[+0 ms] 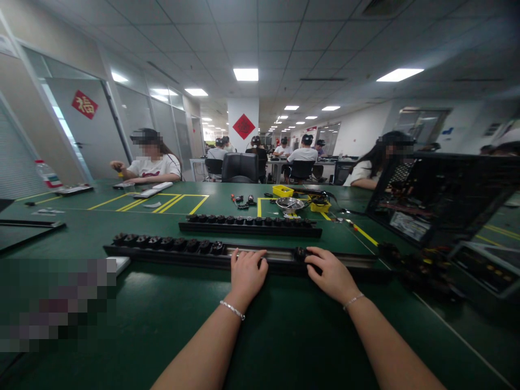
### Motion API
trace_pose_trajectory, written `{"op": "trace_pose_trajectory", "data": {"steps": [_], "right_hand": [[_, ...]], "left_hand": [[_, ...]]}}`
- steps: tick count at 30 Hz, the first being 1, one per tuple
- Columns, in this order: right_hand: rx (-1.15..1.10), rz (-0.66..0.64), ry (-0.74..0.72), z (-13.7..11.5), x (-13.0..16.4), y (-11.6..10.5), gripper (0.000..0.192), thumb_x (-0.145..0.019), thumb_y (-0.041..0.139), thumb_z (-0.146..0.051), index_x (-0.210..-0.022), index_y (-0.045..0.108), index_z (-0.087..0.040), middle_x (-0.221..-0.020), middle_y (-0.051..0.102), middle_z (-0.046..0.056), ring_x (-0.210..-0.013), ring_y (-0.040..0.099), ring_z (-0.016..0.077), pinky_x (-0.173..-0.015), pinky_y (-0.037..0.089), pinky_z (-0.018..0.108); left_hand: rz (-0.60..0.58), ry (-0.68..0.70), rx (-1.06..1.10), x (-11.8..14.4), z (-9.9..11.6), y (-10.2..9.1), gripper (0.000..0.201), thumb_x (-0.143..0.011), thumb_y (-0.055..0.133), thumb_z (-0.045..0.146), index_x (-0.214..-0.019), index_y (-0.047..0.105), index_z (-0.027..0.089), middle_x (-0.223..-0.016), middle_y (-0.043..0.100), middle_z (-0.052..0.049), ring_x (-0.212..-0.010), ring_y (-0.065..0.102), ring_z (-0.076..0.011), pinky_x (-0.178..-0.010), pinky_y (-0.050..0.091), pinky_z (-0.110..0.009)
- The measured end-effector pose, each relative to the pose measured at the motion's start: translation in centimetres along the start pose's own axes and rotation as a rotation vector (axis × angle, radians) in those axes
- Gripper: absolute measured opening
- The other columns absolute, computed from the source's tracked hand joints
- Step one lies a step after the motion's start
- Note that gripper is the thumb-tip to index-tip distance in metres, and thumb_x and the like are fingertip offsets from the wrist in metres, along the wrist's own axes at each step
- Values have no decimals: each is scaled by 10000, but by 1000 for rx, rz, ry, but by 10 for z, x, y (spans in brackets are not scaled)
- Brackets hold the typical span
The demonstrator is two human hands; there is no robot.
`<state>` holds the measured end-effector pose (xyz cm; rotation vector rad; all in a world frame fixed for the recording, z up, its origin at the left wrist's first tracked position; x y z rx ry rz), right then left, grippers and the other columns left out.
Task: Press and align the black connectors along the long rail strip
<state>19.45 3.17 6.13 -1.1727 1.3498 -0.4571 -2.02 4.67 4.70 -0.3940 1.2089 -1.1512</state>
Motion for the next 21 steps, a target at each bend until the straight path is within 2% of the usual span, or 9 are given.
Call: {"op": "trace_pose_trajectory", "data": {"steps": [4, 7, 9, 12, 15, 21], "right_hand": [[-62, 97, 52, 3, 1, -1, 232, -803, 461, -270, -766, 687, -231, -1157, 615, 69, -1090, 530, 225, -960, 409, 414], [-94, 180, 168, 4, -1, 1, 233, -811, 468, -337, -743, 654, -215, -1111, 633, 84, -1068, 540, 231, -940, 407, 416], [-79, 200, 277, 3, -4, 6, 272, -800, 489, -420, -860, 635, -199, -1082, 641, 99, -1037, 552, 243, -923, 400, 436], [14, 176, 403, -3, -8, 14, 433, -792, 479, -505, -1089, 586, -209, -1050, 654, 93, -1033, 553, 262, -974, 304, 520], [45, 143, 422, -8, -11, 18, 407, -803, 457, -508, -1082, 605, -252, -1099, 646, 73, -1094, 520, 263, -1000, 242, 540], [23, 154, 417, -9, -10, 17, 350, -805, 450, -493, -993, 636, -264, -1095, 653, 60, -1092, 517, 264, -1001, 225, 541]], "left_hand": [[-6, -6, 5, 0, 0, 1, 291, -866, 421, 313, -1055, 642, 319, -967, 708, 16, -970, 579, -189, -1077, 216, -454], [1, -1, 11, 0, 0, 0, 284, -865, 424, 318, -1044, 645, 317, -969, 709, 18, -960, 582, -188, -1072, 222, -454], [8, 4, 13, 0, 1, 0, 279, -863, 426, 316, -1032, 648, 318, -965, 710, 22, -953, 584, -187, -1069, 227, -452], [9, 0, 11, 0, 2, -1, 275, -858, 432, 303, -1020, 654, 318, -968, 711, 21, -959, 583, -188, -1070, 226, -451], [0, -6, 11, 0, 3, -2, 277, -857, 433, 299, -1023, 654, 316, -974, 711, 19, -968, 581, -192, -1073, 222, -450], [5, -8, 4, 0, 2, 0, 276, -862, 423, 305, -1014, 654, 318, -973, 713, 23, -966, 584, -191, -1071, 221, -442]]}}
Point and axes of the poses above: each hand's wrist, its own x-axis away from the middle knuckle, its own y-axis out of the palm, z = x × y, the point moved 6 cm from there along -x, towards the middle knuckle
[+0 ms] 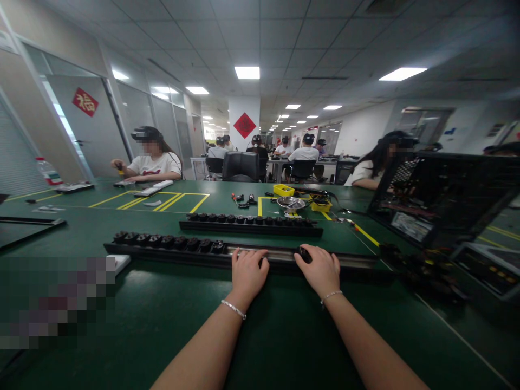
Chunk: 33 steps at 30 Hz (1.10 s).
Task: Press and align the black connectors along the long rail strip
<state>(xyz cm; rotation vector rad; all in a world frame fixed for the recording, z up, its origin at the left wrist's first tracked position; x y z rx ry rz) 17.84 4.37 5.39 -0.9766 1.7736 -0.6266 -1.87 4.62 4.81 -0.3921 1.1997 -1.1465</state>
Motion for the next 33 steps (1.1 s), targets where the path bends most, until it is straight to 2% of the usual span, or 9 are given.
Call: {"op": "trace_pose_trajectory", "data": {"steps": [15, 33], "right_hand": [[44, -61, 42, 8, -3, -8, 340, -806, 436, -413, -1006, 633, -220, -1061, 652, 82, -1045, 542, 255, -947, 321, 455], [99, -112, 123, 30, -8, -16, 350, -779, 431, -418, -990, 639, -231, -1092, 641, 61, -1040, 540, 228, -931, 317, 396]], "left_hand": [[11, 16, 13, 0, -3, 1, 281, -864, 416, 307, -1023, 648, 315, -965, 708, 22, -956, 583, -186, -1062, 224, -438], [15, 16, 18, 0, -4, 3, 277, -858, 436, 321, -1037, 648, 318, -973, 709, 24, -959, 583, -185, -1064, 221, -437]]}}
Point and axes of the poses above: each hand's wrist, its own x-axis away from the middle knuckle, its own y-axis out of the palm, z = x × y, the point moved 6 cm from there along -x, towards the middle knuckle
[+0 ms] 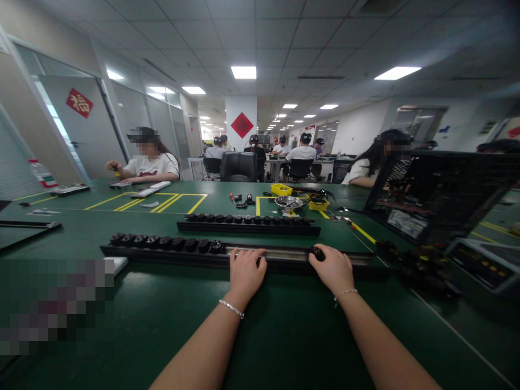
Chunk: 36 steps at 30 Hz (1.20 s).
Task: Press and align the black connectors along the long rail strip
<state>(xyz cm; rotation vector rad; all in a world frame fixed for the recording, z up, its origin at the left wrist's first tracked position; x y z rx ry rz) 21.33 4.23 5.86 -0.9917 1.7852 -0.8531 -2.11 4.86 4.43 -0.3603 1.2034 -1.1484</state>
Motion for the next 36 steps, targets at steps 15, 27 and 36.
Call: {"op": "trace_pose_trajectory", "data": {"steps": [15, 27, 36], "right_hand": [[34, 60, 51, 5, -2, -3, 342, -782, 436, -464, -945, 621, -227, -967, 658, 63, -973, 548, 240, -892, 325, 401], [59, 54, 111, 18, -4, -5, 378, -776, 417, -427, -1027, 604, -215, -1048, 644, 76, -1045, 525, 243, -933, 294, 415], [81, 40, 137, 32, -7, -8, 410, -771, 411, -425, -1061, 601, -205, -1085, 632, 89, -1071, 508, 257, -928, 304, 424]], "left_hand": [[-1, 4, -7, -1, 0, 0, 269, -858, 439, 319, -1032, 644, 314, -964, 707, 21, -956, 582, -184, -1053, 236, -440], [8, -2, -3, 0, 0, 0, 266, -853, 445, 319, -1026, 647, 316, -961, 710, 24, -959, 587, -186, -1058, 232, -437], [-10, -7, 1, 0, 0, -2, 276, -857, 438, 313, -1038, 647, 306, -983, 709, 17, -966, 580, -187, -1064, 226, -435]]}}
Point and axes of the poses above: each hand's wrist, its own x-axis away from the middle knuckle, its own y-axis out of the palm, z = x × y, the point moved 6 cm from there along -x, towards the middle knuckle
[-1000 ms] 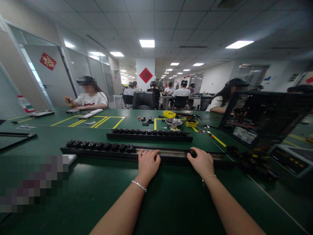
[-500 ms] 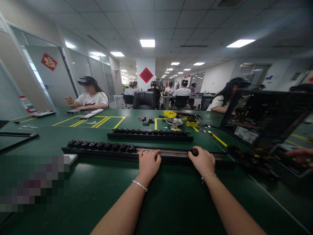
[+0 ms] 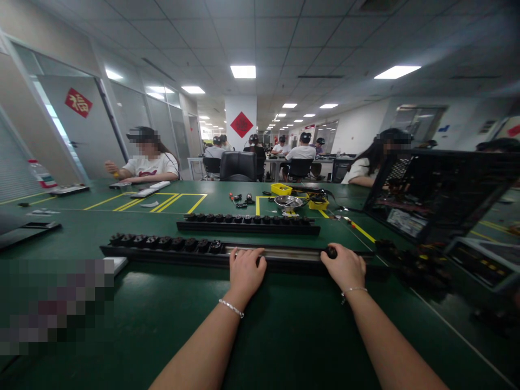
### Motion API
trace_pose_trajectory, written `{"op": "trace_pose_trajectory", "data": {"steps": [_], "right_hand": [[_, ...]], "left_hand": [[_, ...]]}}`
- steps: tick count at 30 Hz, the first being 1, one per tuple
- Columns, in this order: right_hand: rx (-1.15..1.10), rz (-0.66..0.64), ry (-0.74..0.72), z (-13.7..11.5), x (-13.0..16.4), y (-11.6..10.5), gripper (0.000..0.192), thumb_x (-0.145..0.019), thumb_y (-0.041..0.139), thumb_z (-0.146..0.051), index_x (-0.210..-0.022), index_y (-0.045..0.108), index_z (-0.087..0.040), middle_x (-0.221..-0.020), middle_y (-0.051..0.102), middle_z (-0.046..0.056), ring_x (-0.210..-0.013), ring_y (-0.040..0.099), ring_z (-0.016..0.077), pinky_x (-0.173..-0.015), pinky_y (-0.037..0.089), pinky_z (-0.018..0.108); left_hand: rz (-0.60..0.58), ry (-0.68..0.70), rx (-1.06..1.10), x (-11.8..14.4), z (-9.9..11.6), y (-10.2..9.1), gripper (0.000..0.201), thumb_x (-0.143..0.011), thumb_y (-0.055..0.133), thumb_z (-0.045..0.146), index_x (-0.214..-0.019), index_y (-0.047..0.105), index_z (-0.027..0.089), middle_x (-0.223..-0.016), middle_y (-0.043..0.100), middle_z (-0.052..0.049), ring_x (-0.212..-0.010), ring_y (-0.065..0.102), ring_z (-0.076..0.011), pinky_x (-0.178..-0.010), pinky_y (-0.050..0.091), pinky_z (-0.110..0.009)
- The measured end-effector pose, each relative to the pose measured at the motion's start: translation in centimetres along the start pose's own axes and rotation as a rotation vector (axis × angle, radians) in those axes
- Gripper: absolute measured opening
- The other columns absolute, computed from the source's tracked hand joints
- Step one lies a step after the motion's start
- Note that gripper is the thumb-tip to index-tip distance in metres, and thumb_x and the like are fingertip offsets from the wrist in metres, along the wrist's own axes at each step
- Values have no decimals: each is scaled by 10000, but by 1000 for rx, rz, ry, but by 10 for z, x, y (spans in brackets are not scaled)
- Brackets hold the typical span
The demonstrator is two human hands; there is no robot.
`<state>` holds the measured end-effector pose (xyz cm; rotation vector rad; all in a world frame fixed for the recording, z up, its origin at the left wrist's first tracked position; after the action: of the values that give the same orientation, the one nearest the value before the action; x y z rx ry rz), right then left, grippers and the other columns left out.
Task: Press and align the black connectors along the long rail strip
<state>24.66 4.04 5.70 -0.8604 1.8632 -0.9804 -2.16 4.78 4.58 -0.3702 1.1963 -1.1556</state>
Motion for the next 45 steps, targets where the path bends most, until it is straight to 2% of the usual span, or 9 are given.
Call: {"op": "trace_pose_trajectory", "data": {"steps": [6, 17, 28, 35, 45], "right_hand": [[16, 7, 22, 6, -1, -1, 414, -773, 404, -425, -1070, 599, -213, -1099, 630, 86, -1087, 499, 261, -956, 280, 441], [16, 5, 30, 14, -5, -1, 425, -782, 395, -403, -1107, 586, -206, -1096, 632, 90, -1069, 521, 257, -940, 307, 426], [27, 27, 70, 32, -12, -4, 429, -783, 398, -386, -1122, 587, -203, -1053, 647, 105, -1033, 549, 262, -893, 367, 415], [27, 18, 102, 35, -12, -9, 445, -780, 399, -379, -1130, 599, -191, -1043, 649, 120, -1018, 552, 268, -872, 386, 405], [40, 50, 160, 49, -14, -4, 432, -742, 430, -445, -1067, 620, -233, -1129, 622, 100, -1093, 490, 307, -965, 239, 590]], "left_hand": [[-9, -7, -2, 0, 0, 1, 276, -861, 437, 321, -1039, 647, 305, -987, 709, 14, -967, 582, -188, -1068, 222, -439], [-8, -5, -10, 0, 0, 0, 268, -856, 442, 312, -1027, 648, 308, -994, 708, 20, -981, 580, -186, -1067, 221, -434], [-4, 5, -12, 0, 2, -1, 259, -861, 424, 317, -847, 682, 304, -907, 712, 26, -932, 583, -186, -1064, 223, -443], [-6, 10, -24, -1, 2, -1, 272, -865, 412, 317, -822, 680, 296, -886, 710, 17, -909, 581, -188, -1055, 236, -443], [-14, 7, -29, -1, 3, -1, 258, -858, 426, 314, -813, 679, 293, -889, 710, 13, -930, 581, -194, -1060, 237, -444]]}}
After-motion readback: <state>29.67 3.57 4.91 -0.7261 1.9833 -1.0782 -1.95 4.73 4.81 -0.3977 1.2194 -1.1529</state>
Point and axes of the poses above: each hand's wrist, its own x-axis away from the middle knuckle, its own y-axis out of the palm, z = x × y, the point moved 6 cm from there along -x, towards the middle knuckle
